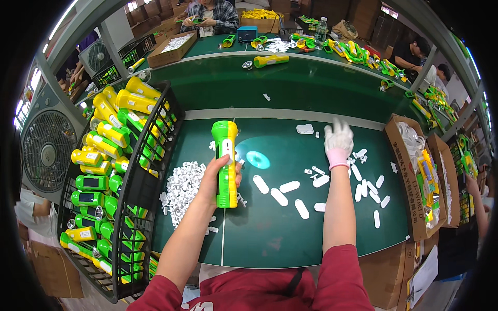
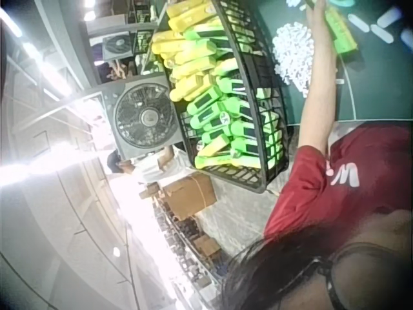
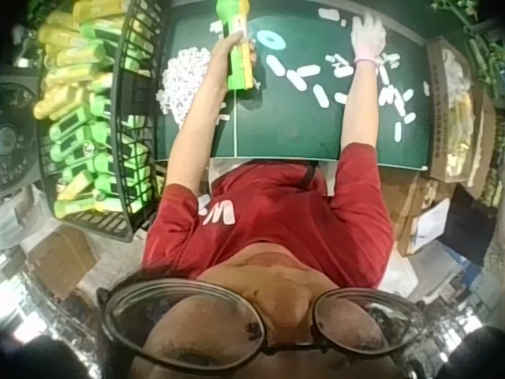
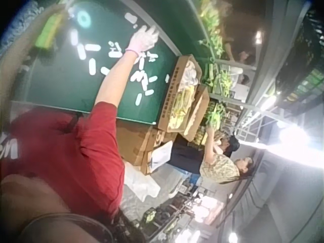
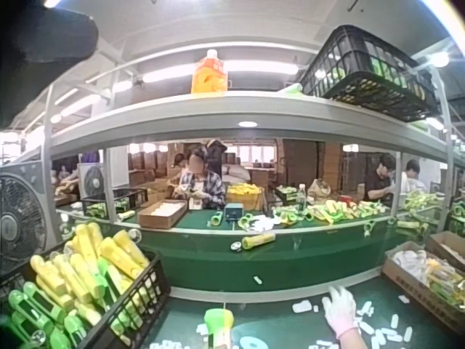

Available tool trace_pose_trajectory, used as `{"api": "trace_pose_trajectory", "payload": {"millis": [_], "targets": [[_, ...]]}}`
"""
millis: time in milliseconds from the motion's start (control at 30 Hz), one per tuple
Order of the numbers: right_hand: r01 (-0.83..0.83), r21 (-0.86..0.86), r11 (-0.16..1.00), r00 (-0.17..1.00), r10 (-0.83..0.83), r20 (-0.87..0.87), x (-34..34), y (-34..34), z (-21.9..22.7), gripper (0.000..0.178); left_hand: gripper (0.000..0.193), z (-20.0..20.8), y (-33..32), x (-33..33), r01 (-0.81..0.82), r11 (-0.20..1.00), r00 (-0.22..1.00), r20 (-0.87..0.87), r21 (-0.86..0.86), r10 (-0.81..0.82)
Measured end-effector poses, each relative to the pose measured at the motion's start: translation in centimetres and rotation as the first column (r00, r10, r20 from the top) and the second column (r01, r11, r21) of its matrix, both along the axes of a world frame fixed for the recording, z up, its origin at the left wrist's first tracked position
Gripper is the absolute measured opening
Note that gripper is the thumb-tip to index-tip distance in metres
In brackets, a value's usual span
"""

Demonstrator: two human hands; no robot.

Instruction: The person assembles flashlights by attaching plastic switch covers to the flashlight bodies, closing the casing halves, and placing finished flashlights onto the conveyor shelf. The person also pours small plastic switch components from a cardboard box onto the table.

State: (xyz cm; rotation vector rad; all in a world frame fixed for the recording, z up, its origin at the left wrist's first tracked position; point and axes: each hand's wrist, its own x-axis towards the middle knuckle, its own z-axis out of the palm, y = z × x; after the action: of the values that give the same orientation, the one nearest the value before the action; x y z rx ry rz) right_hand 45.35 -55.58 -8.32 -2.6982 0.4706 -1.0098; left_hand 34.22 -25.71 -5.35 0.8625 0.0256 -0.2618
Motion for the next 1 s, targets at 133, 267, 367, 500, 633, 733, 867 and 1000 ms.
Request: {"api": "trace_pose_trajectory", "payload": {"millis": [133, 267, 367, 500, 633, 733, 867, 1000], "targets": [[-0.383, -0.049, 0.922, 0.923, 0.384, 0.004, 1.3, -0.8, -1.8, 0.025, 0.032, 0.3, -0.5, -0.2, 0.032, 0.999, 0.999, 0.003, 0.025, -0.032], [-0.394, 0.184, 0.9, 0.893, 0.422, -0.154, 0.7, 1.2, 0.0, 0.024, 0.029, 0.1, -0.2, -0.1, 0.034, 0.999, 0.999, -0.036, -0.016, -0.035], [-0.303, 0.269, 0.914, 0.901, 0.367, -0.231, 0.7, 2.2, 0.3, 0.023, 0.03, 0.1, -0.3, -0.2, 0.045, 0.999, 0.998, -0.036, -0.016, -0.046], [-0.272, 0.338, 0.901, 0.811, 0.404, -0.423, -0.5, 4.3, 3.1, 0.021, 0.03, -0.1, -0.1, -0.3, 0.039, 0.999, 0.998, -0.04, -0.018, -0.039], [-0.331, 0.221, 0.917, 0.828, 0.395, -0.398, -0.5, 4.1, 2.1, 0.019, 0.031, 0.0, -0.3, -0.2, 0.059, 0.995, 0.997, -0.046, -0.075, -0.063], [-0.336, 0.235, 0.912, 0.779, 0.41, -0.475, -0.8, 4.3, 3.2, 0.018, 0.034, -0.2, -0.3, 0.0, 0.049, 0.996, 0.997, -0.047, -0.078, -0.053], [-0.314, 0.123, 0.942, 0.73, 0.322, -0.603, -0.5, 4.8, 2.9, 0.019, 0.04, -0.5, -0.1, 0.3, 0.025, 0.989, 0.994, -0.102, -0.145, -0.04], [-0.226, 0.16, 0.961, 0.685, 0.274, -0.675, -0.9, 6.5, 3.3, 0.018, 0.042, -0.5, 0.5, 0.5, -0.009, 0.961, 0.986, -0.161, -0.278, -0.037]]}}
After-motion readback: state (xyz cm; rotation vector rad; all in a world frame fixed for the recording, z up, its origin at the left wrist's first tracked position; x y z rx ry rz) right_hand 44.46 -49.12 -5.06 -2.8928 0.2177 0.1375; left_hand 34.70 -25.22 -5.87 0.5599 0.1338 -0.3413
